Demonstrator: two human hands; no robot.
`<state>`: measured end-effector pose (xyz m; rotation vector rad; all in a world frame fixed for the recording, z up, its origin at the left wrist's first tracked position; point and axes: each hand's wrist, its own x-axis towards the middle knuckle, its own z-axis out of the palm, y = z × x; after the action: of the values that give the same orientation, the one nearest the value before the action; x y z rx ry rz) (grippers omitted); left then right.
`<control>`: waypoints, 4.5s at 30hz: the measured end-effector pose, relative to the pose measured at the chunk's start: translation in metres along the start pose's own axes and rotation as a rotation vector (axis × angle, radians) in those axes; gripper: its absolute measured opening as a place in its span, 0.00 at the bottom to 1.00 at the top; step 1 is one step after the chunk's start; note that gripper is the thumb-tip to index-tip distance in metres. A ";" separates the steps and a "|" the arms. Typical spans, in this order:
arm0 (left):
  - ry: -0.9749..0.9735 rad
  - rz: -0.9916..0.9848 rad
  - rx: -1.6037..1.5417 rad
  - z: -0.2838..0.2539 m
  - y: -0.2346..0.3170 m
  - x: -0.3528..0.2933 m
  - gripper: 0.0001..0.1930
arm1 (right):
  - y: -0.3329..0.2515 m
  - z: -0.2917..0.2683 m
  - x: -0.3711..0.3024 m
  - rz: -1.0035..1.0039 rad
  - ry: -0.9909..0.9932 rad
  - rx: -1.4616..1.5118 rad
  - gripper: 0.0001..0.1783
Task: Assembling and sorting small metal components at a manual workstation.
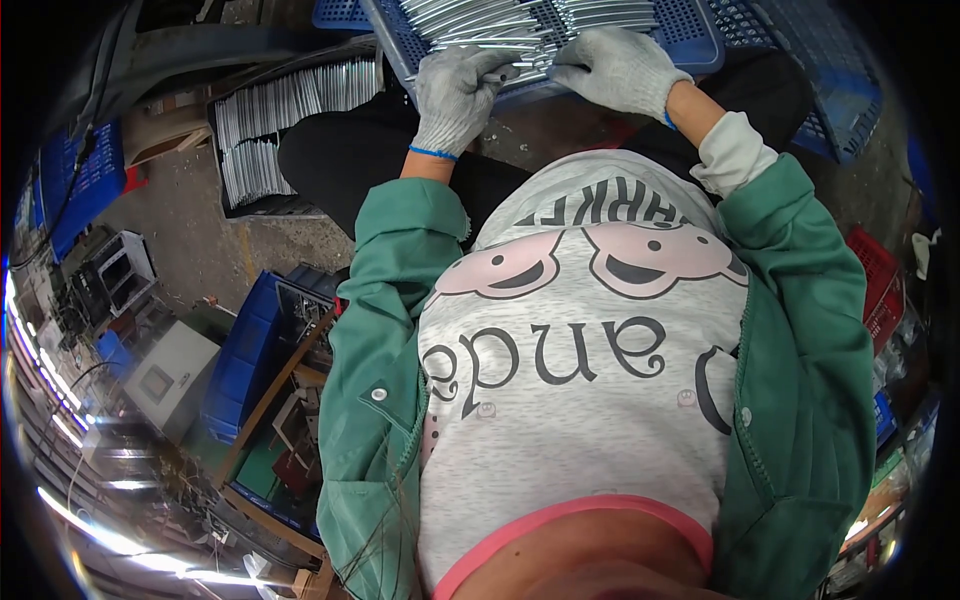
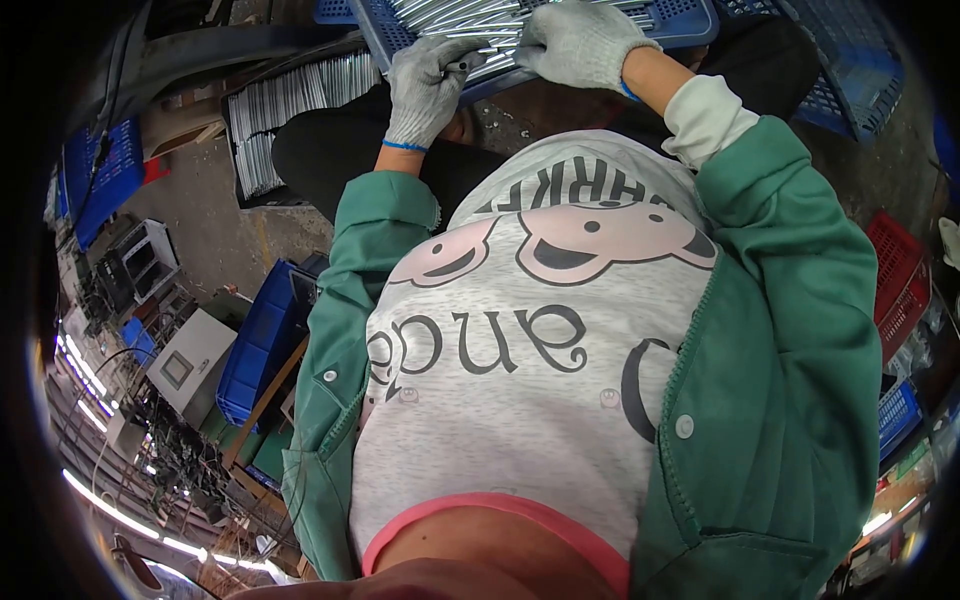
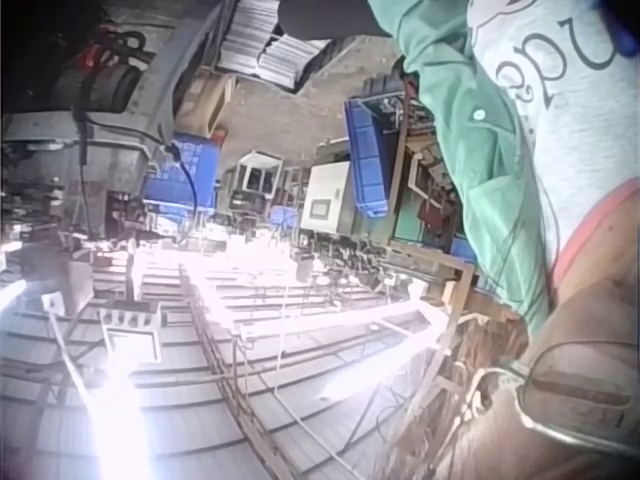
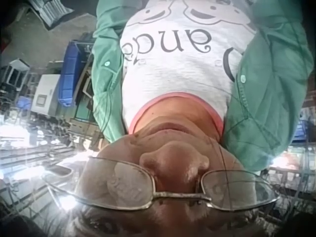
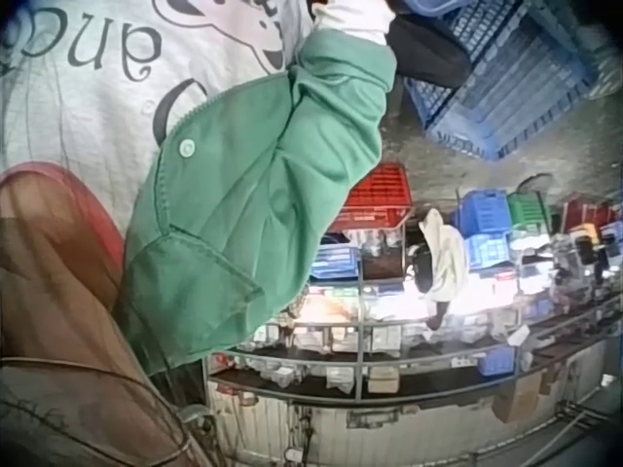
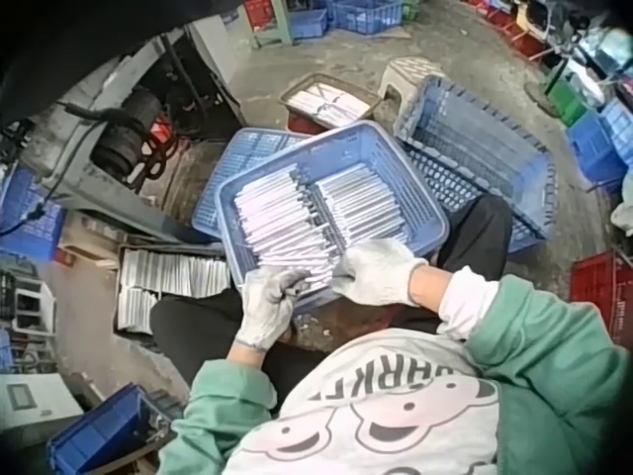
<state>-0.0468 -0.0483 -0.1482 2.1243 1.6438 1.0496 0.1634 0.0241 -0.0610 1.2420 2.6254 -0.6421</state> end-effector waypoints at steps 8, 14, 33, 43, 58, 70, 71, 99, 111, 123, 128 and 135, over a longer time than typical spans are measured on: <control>0.005 0.011 0.023 0.006 -0.001 0.000 0.06 | 0.007 0.000 0.004 0.040 0.008 0.104 0.19; 0.019 -0.016 0.062 0.010 -0.004 -0.004 0.06 | 0.012 0.017 0.000 -0.027 0.035 0.050 0.19; -0.340 -0.225 0.305 0.007 -0.015 -0.002 0.16 | 0.013 0.018 0.001 0.069 0.119 0.250 0.20; -0.284 -0.228 0.022 -0.002 0.005 0.000 0.12 | 0.017 0.013 -0.001 -0.006 0.160 0.149 0.18; -0.115 -0.257 -0.323 -0.001 0.003 -0.010 0.05 | 0.004 0.009 -0.004 -0.106 0.209 -0.034 0.17; -0.046 -0.098 -0.053 -0.014 0.005 -0.005 0.07 | -0.014 0.000 -0.001 -0.022 0.069 0.008 0.17; -0.051 -0.094 -0.043 -0.015 0.006 -0.005 0.07 | -0.012 0.003 0.001 -0.010 0.070 0.032 0.17; 0.010 -0.103 -0.098 0.009 0.008 0.020 0.08 | 0.041 0.000 0.007 0.030 -0.022 0.406 0.22; -0.491 0.023 0.525 0.052 0.002 0.075 0.12 | 0.163 -0.028 -0.028 0.228 0.204 0.350 0.24; -0.382 -0.338 0.597 0.121 0.028 0.144 0.15 | 0.254 -0.031 -0.026 0.077 0.318 0.905 0.22; -0.320 -0.342 0.673 0.141 0.023 0.163 0.18 | 0.290 -0.029 -0.019 0.083 0.344 1.047 0.20; -0.212 -0.044 0.539 0.175 0.069 0.200 0.25 | 0.321 -0.044 -0.012 0.214 0.460 1.246 0.19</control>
<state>0.1414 0.1519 -0.1543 2.3921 2.0153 0.3664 0.4192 0.2152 -0.1169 2.0675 2.2051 -2.3635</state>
